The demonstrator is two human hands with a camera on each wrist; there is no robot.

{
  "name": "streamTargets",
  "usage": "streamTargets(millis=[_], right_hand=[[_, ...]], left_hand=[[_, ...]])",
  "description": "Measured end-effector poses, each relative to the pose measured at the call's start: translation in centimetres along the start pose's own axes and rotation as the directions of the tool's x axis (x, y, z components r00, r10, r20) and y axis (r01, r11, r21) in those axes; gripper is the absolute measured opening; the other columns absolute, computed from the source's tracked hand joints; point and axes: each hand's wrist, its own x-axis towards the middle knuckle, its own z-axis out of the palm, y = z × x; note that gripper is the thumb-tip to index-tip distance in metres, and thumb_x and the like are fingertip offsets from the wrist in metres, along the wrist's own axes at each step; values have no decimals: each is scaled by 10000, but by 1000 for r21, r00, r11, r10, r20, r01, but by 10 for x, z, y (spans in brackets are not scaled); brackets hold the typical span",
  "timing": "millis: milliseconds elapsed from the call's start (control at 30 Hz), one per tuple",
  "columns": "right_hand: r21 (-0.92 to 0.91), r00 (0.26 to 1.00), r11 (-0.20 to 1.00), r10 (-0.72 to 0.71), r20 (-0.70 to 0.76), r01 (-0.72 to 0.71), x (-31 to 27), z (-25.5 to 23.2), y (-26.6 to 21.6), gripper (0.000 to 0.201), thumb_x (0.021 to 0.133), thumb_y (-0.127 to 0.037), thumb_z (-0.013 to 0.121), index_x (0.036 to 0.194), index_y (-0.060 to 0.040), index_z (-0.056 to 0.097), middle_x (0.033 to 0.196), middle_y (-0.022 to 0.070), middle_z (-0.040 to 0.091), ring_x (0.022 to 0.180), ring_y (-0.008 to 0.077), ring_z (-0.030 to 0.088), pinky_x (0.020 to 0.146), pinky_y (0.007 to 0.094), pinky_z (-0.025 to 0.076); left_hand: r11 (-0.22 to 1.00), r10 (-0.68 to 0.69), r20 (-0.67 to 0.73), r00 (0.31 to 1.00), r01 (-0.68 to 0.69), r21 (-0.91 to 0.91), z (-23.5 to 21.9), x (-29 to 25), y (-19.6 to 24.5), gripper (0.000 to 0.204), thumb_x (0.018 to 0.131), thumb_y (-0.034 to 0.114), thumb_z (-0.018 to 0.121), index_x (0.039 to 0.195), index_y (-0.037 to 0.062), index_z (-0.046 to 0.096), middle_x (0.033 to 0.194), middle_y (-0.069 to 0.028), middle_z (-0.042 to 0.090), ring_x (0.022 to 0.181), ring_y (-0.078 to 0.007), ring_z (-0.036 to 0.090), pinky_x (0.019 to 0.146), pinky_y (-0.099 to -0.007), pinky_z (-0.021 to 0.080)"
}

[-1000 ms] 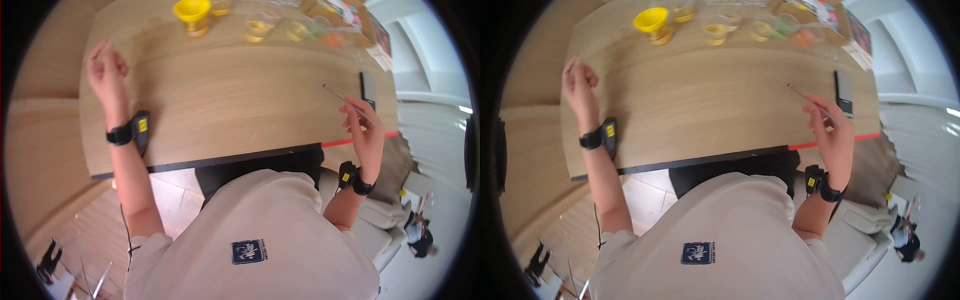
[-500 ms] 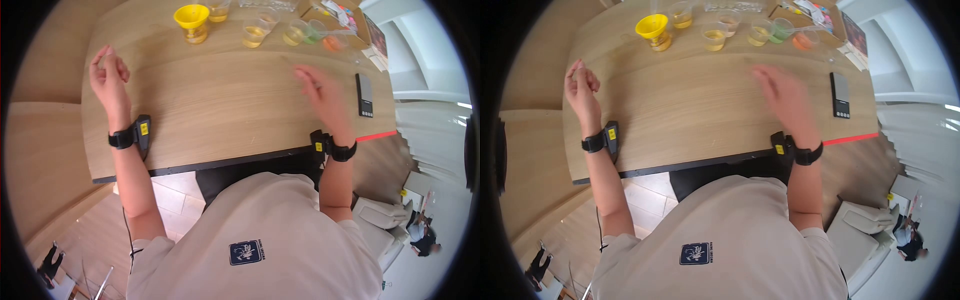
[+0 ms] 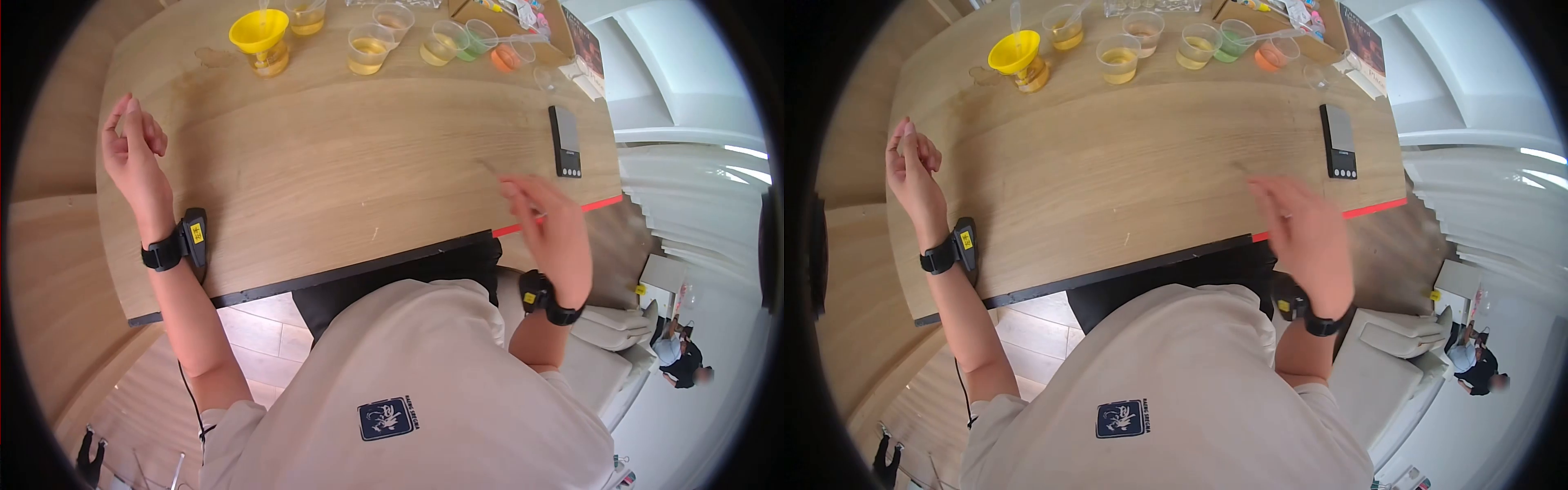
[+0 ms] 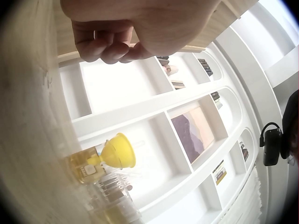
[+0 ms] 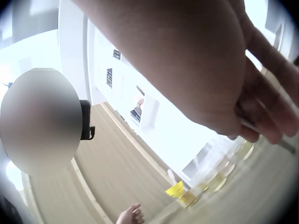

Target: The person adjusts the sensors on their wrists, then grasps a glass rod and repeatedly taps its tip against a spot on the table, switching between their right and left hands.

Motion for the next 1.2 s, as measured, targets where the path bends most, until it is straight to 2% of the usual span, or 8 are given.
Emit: streamTargets(millis=[67, 200, 267, 367, 567, 767, 1067, 1200], right_hand=[[79, 964, 962, -263, 39, 259, 4, 18, -16, 175, 963, -108, 642, 1114, -72, 724, 982, 111, 698, 792, 326, 663, 656, 376, 536], [188, 872, 875, -472, 131, 446, 11, 39, -41, 161, 971, -105, 648, 1110, -58, 712, 1028, 134, 707, 804, 298, 686, 689, 351, 542], [132, 869, 920, -392, 302, 369, 12, 38, -40, 187, 964, -113, 659, 1137, -65, 707, 1047, 139, 714, 800, 267, 691, 702, 344, 556], [70, 991, 994, -91, 103, 84, 4, 21, -3, 205, 996, -132, 622, 1176, -80, 703, 975, 114, 714, 815, 311, 689, 668, 362, 543], [51, 967, 969, 244, -70, -241, -2, -15, 40, 237, 1044, -131, 566, 1207, -8, 687, 952, 91, 738, 754, 144, 672, 698, 265, 522], [346, 983, 929, 166, -75, -130, -9, 6, 30, 226, 1035, -91, 579, 1217, -4, 681, 963, 69, 731, 744, 83, 621, 694, 237, 495], [397, 992, 917, 35, -120, 16, -8, 18, 41, 160, 1004, -55, 628, 1141, 19, 666, 976, 110, 726, 736, 104, 645, 639, 223, 488], [536, 970, 844, 126, -206, 4, -4, 41, 75, 130, 1004, -70, 643, 1107, 9, 656, 939, 124, 715, 675, 107, 628, 592, 228, 471]], left_hand=[[1000, 3, 9, 1000, -3, 10, 0, 0, 0, 309, 1042, 168, 603, 1256, -37, 518, 706, 8, 444, 578, -62, 375, 506, -238, 282], [1000, -7, -3, 1000, 7, 1, -1, 0, -2, 306, 1043, 162, 600, 1260, -37, 515, 707, 4, 448, 577, -66, 377, 508, -239, 285], [1000, -5, -13, 1000, 5, 0, -3, 1, -3, 305, 1043, 158, 599, 1261, -37, 515, 709, 3, 453, 577, -69, 380, 509, -240, 291], [1000, 7, -50, 999, -5, 27, -4, 1, -5, 305, 1041, 145, 596, 1267, -42, 513, 712, 0, 468, 580, -76, 394, 516, -241, 307], [1000, 9, -42, 999, -9, 6, -5, 1, -7, 313, 1038, 157, 601, 1264, -45, 522, 707, -5, 484, 586, -79, 414, 524, -247, 328], [1000, 15, -3, 1000, -15, -15, -4, 3, -7, 322, 1033, 180, 614, 1242, -50, 530, 692, 3, 462, 577, -80, 400, 520, -251, 321], [1000, 15, -23, 1000, -15, -6, -3, 2, -6, 329, 1032, 188, 620, 1239, -51, 527, 687, 6, 456, 572, -77, 388, 513, -250, 317], [999, 21, -9, 1000, -21, -25, -6, 3, -9, 317, 1034, 178, 616, 1242, -47, 530, 692, 8, 461, 577, -74, 394, 512, -243, 317]])
